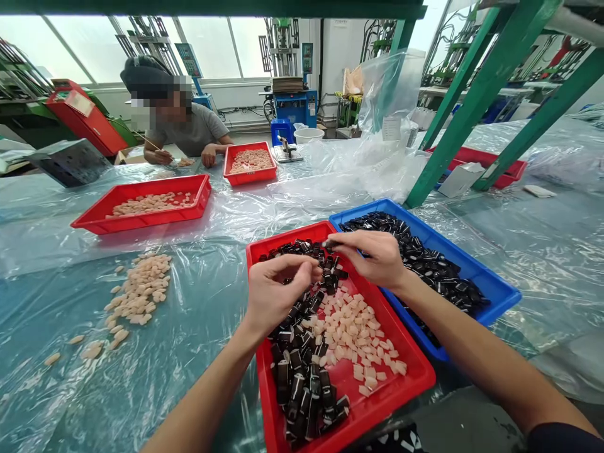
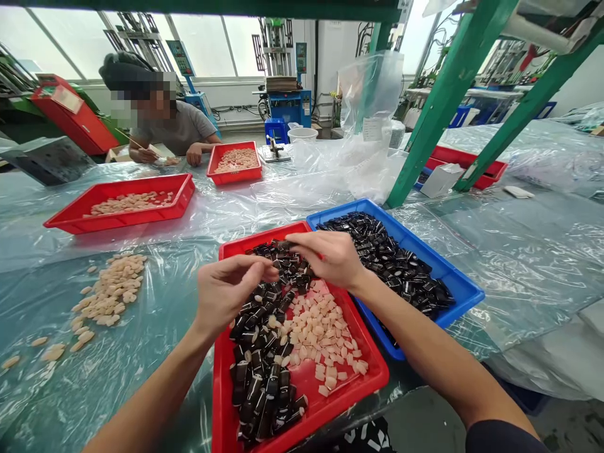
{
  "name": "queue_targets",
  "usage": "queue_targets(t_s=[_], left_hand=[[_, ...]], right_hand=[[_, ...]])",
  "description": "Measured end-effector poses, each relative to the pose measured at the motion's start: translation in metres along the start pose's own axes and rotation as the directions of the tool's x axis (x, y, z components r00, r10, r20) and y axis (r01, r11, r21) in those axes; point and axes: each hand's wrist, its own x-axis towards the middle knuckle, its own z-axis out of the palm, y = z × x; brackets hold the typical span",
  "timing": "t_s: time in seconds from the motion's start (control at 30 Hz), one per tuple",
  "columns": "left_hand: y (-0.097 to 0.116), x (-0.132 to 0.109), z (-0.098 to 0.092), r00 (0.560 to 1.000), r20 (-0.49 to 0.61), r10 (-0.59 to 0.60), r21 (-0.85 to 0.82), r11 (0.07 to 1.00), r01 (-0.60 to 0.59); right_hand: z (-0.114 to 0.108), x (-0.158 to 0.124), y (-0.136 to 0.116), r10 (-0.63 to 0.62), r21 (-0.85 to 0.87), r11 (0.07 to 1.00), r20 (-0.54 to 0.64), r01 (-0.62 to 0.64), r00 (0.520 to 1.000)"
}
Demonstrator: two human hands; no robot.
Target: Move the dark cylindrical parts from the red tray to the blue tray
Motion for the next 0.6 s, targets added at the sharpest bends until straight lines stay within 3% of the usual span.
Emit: queue_targets(t_s=[0.03, 0.1, 0.17, 0.27, 0.37, 0.43, 0.53, 0.6], left_hand=[[0.0, 0.0, 0.0, 0.991, 0.135, 0.002, 0.056, 0.998, -0.01], [-0.001, 0.0, 0.001, 0.912, 0.409, -0.025, 0.235, 0.969, -0.079], [-0.005, 0.0, 0.003, 0.839, 0.535, -0.095, 0.454, 0.87, -0.191], [-0.02, -0.004, 0.01, 0.821, 0.538, -0.189, 0.715, 0.619, -0.325], [-0.036, -0.009, 0.017, 0.809, 0.526, -0.262, 0.815, 0.429, -0.39], [-0.043, -0.01, 0.019, 0.809, 0.52, -0.275, 0.829, 0.389, -0.401], [-0.044, -0.007, 0.019, 0.816, 0.509, -0.275, 0.825, 0.424, -0.372], [-0.042, -0.003, 0.015, 0.84, 0.486, -0.241, 0.808, 0.489, -0.328]], right_hand=[[-0.005, 0.001, 0.006, 0.071, -0.045, 0.996, 0.005, -0.071, 0.997], [-0.015, 0.001, 0.021, 0.248, -0.182, 0.953, 0.005, -0.243, 0.969], [-0.024, -0.001, 0.035, 0.401, -0.326, 0.867, 0.005, -0.377, 0.916], [-0.029, -0.002, 0.044, 0.472, -0.46, 0.796, 0.064, -0.394, 0.879], [-0.019, -0.001, 0.032, 0.402, -0.45, 0.845, 0.179, -0.289, 0.898], [-0.006, -0.003, 0.02, 0.354, -0.44, 0.88, 0.351, -0.181, 0.867], [0.014, -0.011, 0.005, 0.354, -0.492, 0.871, 0.618, -0.006, 0.702], [0.024, -0.017, 0.001, 0.377, -0.537, 0.842, 0.662, 0.058, 0.648]])
